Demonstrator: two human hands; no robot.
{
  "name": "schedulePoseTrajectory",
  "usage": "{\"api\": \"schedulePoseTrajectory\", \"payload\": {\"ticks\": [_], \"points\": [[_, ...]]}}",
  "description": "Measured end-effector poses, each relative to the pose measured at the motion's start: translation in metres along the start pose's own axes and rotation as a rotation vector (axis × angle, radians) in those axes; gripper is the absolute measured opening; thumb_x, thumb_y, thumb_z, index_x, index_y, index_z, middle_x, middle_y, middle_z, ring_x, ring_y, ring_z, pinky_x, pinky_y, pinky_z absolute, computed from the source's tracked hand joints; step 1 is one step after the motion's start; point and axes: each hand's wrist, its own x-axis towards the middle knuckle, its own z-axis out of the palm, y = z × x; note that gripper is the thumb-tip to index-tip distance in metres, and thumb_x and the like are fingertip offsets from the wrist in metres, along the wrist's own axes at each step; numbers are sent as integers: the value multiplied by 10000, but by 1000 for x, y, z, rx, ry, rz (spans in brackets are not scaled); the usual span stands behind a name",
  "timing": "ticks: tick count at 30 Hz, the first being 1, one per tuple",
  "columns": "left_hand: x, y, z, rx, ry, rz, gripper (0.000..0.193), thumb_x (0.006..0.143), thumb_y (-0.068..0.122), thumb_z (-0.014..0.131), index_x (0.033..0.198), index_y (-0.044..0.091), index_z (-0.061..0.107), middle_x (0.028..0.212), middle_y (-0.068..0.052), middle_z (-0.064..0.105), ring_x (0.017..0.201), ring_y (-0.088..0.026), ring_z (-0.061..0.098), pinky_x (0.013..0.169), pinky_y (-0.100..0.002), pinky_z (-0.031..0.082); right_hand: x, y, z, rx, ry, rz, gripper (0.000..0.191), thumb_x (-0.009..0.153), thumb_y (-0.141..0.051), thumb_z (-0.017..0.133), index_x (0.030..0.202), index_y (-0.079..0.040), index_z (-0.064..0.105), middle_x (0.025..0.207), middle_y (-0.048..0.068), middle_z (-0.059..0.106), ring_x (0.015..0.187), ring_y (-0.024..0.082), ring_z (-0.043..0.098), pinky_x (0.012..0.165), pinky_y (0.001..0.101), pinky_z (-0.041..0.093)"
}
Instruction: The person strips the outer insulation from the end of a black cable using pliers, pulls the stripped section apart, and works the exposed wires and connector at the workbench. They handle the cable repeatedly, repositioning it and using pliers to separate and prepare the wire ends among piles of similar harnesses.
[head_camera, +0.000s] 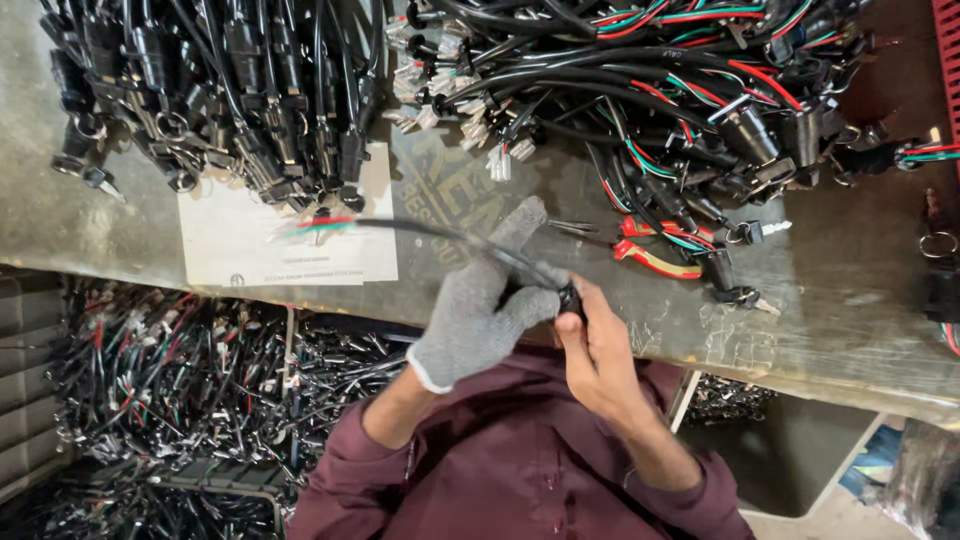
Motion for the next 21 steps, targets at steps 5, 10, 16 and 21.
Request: {"api": "schedulePoseTrajectory", "payload": {"ticks": [5,10,16,21], "points": [[-8,5,28,-106,232,258,340,938,110,685,1224,-29,565,1058,-156,702,963,-367,698,856,-381,546,13,22,-6,194,26,171,250,1102,-219,493,1142,13,577,826,-52,473,749,47,411,632,225,377],[-2,-2,19,152,129,117,280,834,186,801,1080,72,732,1044,-137,751,1039,-365,666,937,-424,507,11,17,-23,420,-187,296,227,1052,-211,490,1104,-32,619,745,-47,525,601,45,466,538,226,382],[-2,-19,7,-92,-104,385,396,966,151,649,1353,71,668,1472,-124,634,1424,-336,534,1246,-446,386,12,5,-9,390,-206,223,244,1030,-165,472,1185,-50,623,748,-59,526,613,32,458,539,231,400],[-3,-25,1,-190,-114,260,415,974,181,694,1373,73,649,1450,-115,648,1430,-325,555,1233,-449,407,31,6,-7,71,-221,75,264,1043,-225,531,1152,-18,655,777,-62,518,669,40,453,594,235,422]]}}
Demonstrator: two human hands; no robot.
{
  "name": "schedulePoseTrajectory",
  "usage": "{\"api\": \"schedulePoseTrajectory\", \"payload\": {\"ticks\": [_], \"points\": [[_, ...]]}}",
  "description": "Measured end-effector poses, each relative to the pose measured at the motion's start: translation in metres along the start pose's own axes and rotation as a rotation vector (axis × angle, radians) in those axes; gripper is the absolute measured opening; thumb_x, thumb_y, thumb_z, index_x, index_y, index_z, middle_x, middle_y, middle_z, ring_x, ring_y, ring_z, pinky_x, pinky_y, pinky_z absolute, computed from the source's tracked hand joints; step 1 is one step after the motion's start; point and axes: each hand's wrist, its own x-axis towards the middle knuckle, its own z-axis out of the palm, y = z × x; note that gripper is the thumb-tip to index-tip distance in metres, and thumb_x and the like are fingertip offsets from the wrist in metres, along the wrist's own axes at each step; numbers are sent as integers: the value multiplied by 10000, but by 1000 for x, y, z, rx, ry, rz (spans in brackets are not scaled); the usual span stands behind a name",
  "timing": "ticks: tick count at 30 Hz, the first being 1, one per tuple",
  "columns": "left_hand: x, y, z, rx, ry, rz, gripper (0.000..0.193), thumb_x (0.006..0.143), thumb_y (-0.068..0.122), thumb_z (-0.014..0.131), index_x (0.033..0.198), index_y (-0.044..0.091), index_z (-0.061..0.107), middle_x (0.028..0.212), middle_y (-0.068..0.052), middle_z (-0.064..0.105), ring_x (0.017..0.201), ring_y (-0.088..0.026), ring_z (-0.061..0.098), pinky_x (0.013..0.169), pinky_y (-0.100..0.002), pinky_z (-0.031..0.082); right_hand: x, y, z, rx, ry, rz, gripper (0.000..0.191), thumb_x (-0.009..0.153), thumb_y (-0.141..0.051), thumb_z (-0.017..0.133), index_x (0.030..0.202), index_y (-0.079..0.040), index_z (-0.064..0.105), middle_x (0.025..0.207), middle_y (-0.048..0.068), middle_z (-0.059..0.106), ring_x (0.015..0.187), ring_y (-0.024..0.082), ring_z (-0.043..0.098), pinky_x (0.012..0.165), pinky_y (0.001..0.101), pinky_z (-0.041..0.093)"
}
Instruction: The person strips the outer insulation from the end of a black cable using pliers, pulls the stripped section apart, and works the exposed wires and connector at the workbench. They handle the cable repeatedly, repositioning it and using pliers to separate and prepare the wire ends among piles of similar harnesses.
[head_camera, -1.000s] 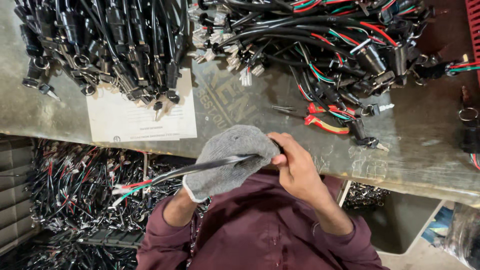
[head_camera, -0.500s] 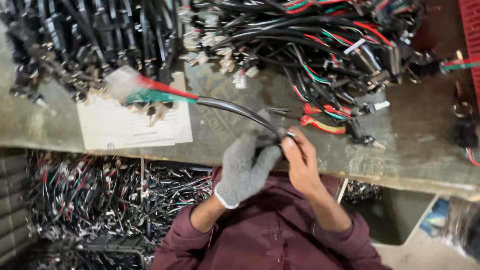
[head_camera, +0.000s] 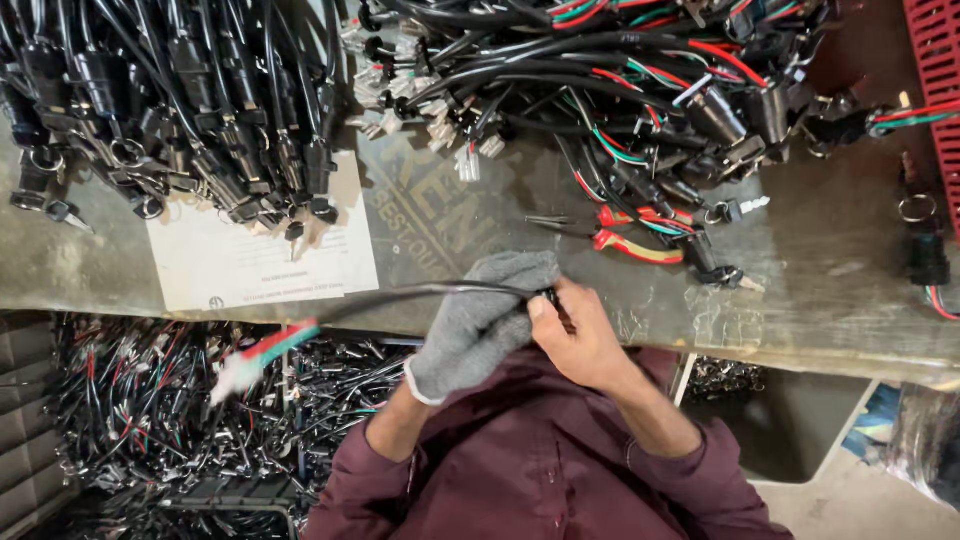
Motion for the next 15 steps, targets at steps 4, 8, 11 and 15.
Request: {"api": "schedulePoseTrajectory", "payload": {"ticks": [4,8,11,15], "points": [[1,-5,-16,-146,-198,168,454,844,225,783,1268,83,703,1325,-98,677,1382,-364,531,1203,-466,413,-13,-4,-10,436,-442,-131,507,1023,-254,504,1452,14,486,988,-23,615,715,74,483,620,264,438],[-6,-5,-9,-314,-80,161,292,893,212,794,1158,105,734,1188,-58,714,1281,-294,573,1188,-430,407,-29,8,2,839,-466,171,572,1061,-322,578,1520,-13,433,929,9,593,713,91,483,631,265,416],[-10,-1,5,-470,-24,-24,164,979,187,721,1103,81,702,1171,-80,700,1211,-252,571,1120,-408,460,-28,26,19,839,-330,7,512,1104,-336,617,1395,62,478,1119,47,577,958,119,508,835,287,431],[-5,7,6,-468,47,-170,195,1038,174,657,1182,47,693,1231,-95,664,1168,-210,615,1052,-363,487,-23,30,36,522,48,-162,522,1051,-355,636,1366,-3,412,1261,59,531,1150,132,502,997,305,424]]}}
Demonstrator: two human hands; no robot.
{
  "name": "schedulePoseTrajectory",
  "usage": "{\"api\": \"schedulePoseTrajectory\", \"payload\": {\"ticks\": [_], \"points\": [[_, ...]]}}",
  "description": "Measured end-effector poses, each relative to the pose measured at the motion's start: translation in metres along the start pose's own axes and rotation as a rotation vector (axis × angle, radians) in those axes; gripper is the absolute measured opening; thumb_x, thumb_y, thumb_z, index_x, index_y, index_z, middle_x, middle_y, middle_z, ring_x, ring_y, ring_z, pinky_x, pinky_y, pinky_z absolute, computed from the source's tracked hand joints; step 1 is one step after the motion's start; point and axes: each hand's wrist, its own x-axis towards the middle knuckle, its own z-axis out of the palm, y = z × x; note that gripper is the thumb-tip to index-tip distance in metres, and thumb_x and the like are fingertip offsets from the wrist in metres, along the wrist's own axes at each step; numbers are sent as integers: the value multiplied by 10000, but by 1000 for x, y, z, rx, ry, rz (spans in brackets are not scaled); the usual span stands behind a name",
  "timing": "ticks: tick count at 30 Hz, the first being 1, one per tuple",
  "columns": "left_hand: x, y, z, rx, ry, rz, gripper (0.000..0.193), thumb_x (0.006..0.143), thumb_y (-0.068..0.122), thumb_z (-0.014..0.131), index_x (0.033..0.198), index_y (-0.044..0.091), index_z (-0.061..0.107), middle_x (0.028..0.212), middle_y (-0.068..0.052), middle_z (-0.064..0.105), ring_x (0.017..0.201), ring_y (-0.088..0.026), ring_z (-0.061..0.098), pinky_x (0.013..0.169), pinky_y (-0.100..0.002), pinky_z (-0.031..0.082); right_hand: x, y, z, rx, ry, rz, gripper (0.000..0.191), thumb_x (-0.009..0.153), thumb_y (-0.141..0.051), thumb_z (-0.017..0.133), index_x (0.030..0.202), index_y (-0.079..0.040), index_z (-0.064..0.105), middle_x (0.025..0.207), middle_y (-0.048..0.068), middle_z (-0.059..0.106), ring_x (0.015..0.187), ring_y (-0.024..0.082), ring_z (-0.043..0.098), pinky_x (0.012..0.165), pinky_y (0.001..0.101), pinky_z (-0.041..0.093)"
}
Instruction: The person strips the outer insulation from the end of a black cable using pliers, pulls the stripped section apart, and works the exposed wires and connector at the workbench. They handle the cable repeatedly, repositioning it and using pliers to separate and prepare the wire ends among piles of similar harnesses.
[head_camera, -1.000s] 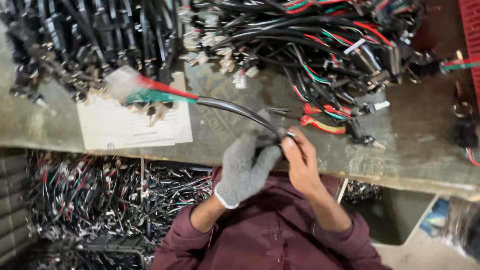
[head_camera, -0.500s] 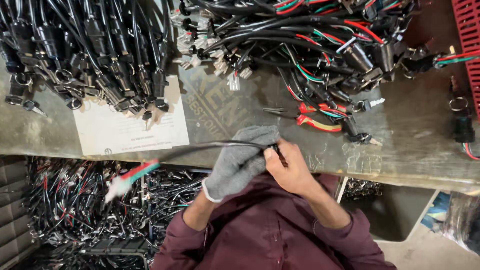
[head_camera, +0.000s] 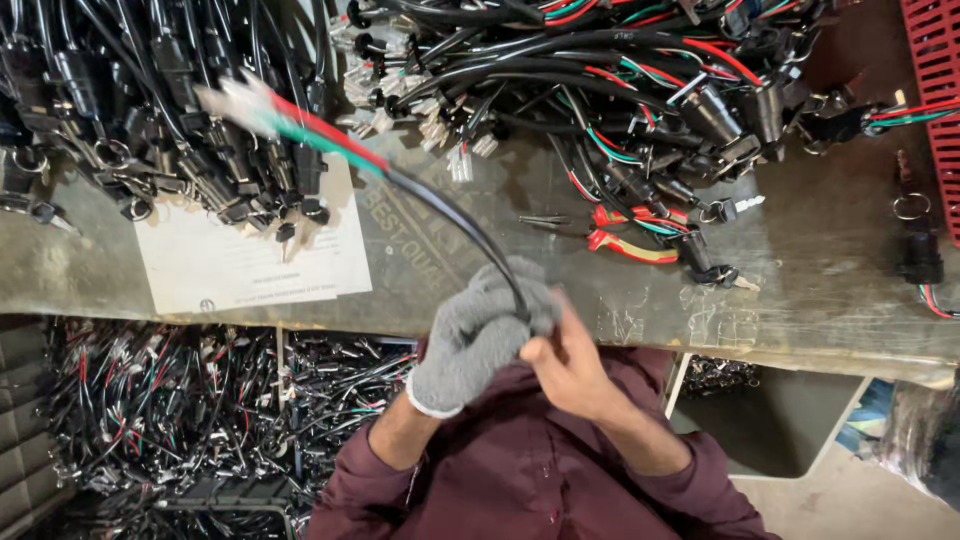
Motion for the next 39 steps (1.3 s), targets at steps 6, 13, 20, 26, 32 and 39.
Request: {"api": "schedulePoseTrajectory", "payload": {"ticks": [6,13,20,26,32,39], "points": [[14,2,-7,43,-6,32,457,1064,203,560,1464,-1,473,1351,-107,593,1235,-210,583,1071,-334,470,39,-62,4,-779,58,-249,537,967,-397,669,1268,2,473,1191,161,533,1030,284,523,939,414,450],[-12,-34,0,-529,344,-54,442,1078,288,573,1417,22,473,1065,-84,601,725,-168,615,588,-302,528,100,-117,-55,-1598,79,-520,335,936,-291,846,1154,-79,706,1149,69,595,1058,314,556,879,442,474],[-18,-27,-7,-188,266,30,323,1105,221,568,1354,16,554,1106,-49,600,798,-84,549,653,-221,431,140,-113,-68,-1647,107,-546,250,950,-181,863,1130,-65,732,1133,60,568,1028,279,518,916,406,462],[-11,-8,-6,-277,146,-68,293,1106,181,563,1336,0,580,1121,-66,626,809,-88,557,669,-226,450,144,-133,-68,-1737,263,-635,433,968,-268,793,1308,-44,645,1306,102,550,1180,299,530,1053,428,454],[-14,-2,-9,-288,206,-80,282,1055,108,542,1325,27,540,1188,-57,627,896,-84,580,708,-244,488,69,-119,-68,-1758,73,-436,724,839,-559,780,1316,-32,642,1318,157,567,1214,378,531,1024,511,404],[-1,10,-3,-198,-2,-124,283,1102,151,530,1339,0,559,1070,-50,629,748,-72,528,642,-226,442,54,-79,-95,-1290,180,-158,413,950,-390,725,1183,-63,629,1179,80,623,1073,260,571,978,448,417]]}}
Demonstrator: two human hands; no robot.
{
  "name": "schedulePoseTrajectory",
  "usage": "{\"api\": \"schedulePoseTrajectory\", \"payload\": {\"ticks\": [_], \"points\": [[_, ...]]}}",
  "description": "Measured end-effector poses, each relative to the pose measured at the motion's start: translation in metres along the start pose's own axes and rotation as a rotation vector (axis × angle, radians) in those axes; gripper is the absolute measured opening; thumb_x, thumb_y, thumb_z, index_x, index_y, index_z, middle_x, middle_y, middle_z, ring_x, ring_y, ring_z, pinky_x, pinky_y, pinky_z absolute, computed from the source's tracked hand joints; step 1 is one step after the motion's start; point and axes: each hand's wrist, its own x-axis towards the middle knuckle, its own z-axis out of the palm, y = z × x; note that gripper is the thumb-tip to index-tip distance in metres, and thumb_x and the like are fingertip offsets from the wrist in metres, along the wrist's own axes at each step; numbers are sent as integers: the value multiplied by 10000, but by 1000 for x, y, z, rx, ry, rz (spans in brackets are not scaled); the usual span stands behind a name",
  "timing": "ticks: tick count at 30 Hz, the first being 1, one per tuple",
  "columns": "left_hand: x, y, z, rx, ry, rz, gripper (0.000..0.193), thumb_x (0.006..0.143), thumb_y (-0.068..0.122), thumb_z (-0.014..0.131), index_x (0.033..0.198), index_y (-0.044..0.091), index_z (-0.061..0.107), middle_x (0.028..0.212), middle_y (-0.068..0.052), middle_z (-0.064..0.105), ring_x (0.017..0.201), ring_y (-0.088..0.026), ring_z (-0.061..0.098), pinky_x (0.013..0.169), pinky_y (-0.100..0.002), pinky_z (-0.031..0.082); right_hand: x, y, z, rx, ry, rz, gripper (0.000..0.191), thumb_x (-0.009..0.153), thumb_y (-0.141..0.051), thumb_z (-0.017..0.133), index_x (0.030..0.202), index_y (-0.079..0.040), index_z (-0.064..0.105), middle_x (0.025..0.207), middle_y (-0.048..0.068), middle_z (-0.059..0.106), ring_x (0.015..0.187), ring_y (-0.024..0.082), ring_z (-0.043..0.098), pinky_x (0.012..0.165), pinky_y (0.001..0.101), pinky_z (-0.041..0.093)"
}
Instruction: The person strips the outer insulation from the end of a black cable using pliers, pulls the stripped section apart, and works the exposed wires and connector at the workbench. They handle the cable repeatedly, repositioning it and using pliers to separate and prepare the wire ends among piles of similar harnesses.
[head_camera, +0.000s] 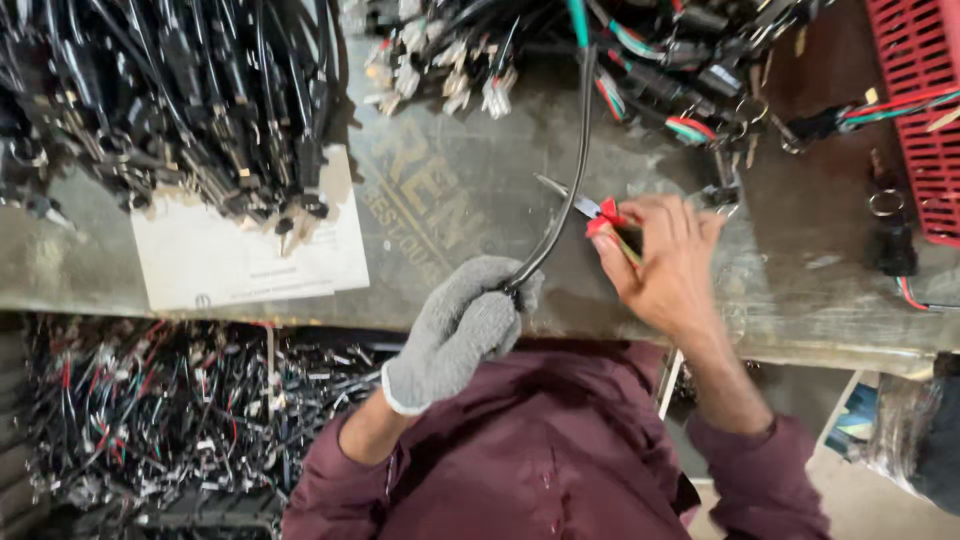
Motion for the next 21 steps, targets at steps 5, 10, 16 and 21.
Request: {"api": "schedulePoseTrajectory", "payload": {"ticks": [5,10,16,21], "points": [[5,24,14,-15,-13,-19,364,1119,218,522,1402,-9,558,1028,-35,629,723,-48,501,633,-211,424,-25,-10,13,1017,-221,269,260,952,-149,687,1144,10,613,1111,139,664,1042,242,630,922,378,522],[6,33,41,-112,213,-99,506,953,139,631,1402,-23,465,1161,-50,629,832,-130,603,705,-265,511,-18,-54,13,618,-114,54,125,958,-53,707,1082,-64,691,1091,94,747,1007,257,735,892,371,584],[-12,31,50,-120,231,-100,539,1061,179,563,1542,8,387,1094,-60,644,823,-119,570,685,-240,488,13,-79,2,226,41,-363,269,837,-177,785,982,-42,603,1080,127,710,1040,346,692,818,399,550],[-12,45,31,77,121,-155,630,1093,235,556,1629,15,307,1011,-58,623,783,-111,526,653,-248,466,20,-68,1,33,-159,-296,393,799,-348,878,843,-104,572,814,58,640,791,281,676,604,424,491]]}}
